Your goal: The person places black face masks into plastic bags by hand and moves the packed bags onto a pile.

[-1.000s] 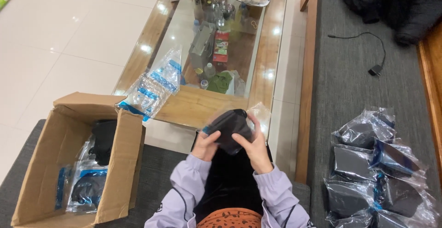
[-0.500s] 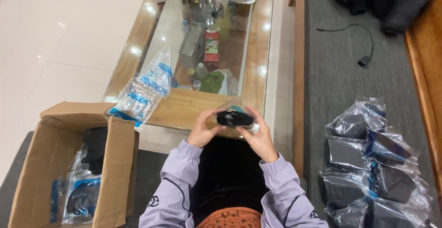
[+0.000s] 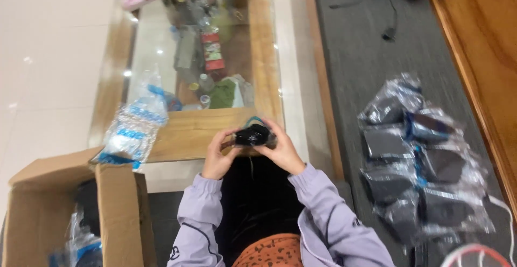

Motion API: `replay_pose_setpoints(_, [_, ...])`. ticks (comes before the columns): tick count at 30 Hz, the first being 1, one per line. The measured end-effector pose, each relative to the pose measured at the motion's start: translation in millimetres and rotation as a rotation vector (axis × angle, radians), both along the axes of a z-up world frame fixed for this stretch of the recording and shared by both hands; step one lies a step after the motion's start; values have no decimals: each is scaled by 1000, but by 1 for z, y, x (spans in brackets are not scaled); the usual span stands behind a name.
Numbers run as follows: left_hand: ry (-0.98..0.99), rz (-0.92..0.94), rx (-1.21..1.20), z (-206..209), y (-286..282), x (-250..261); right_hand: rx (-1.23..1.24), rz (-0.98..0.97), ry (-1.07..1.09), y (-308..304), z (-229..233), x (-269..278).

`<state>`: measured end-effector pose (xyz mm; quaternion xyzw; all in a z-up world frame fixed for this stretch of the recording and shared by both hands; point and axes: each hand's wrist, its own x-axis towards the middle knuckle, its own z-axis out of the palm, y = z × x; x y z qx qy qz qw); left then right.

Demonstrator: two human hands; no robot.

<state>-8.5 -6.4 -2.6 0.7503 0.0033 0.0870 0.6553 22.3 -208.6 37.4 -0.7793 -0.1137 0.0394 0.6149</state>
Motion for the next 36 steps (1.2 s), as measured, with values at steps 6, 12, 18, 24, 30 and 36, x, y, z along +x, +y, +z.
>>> replay_pose_setpoints(6, [44, 73, -59, 9, -3, -21, 72, -168, 18, -17, -37, 2])
replay_pose_setpoints(12, [120, 207, -74, -67, 1, -71, 203, -524, -44, -109, -64, -1])
replay_pose_setpoints(18, [157, 163, 70, -51, -13, -92, 405, -985, 92, -224, -55, -38])
replay_pose_setpoints(24, [186, 133, 46, -57, -10, -89, 380, -1373, 173, -321, -44, -90])
replay_pose_setpoints(30, [226, 154, 1, -59, -12, -87, 396, -1311, 439, -365, -41, -138])
replay_pose_setpoints(36, [263, 176, 8, -53, -16, -87, 216, -901, 842, -360, -50, -159])
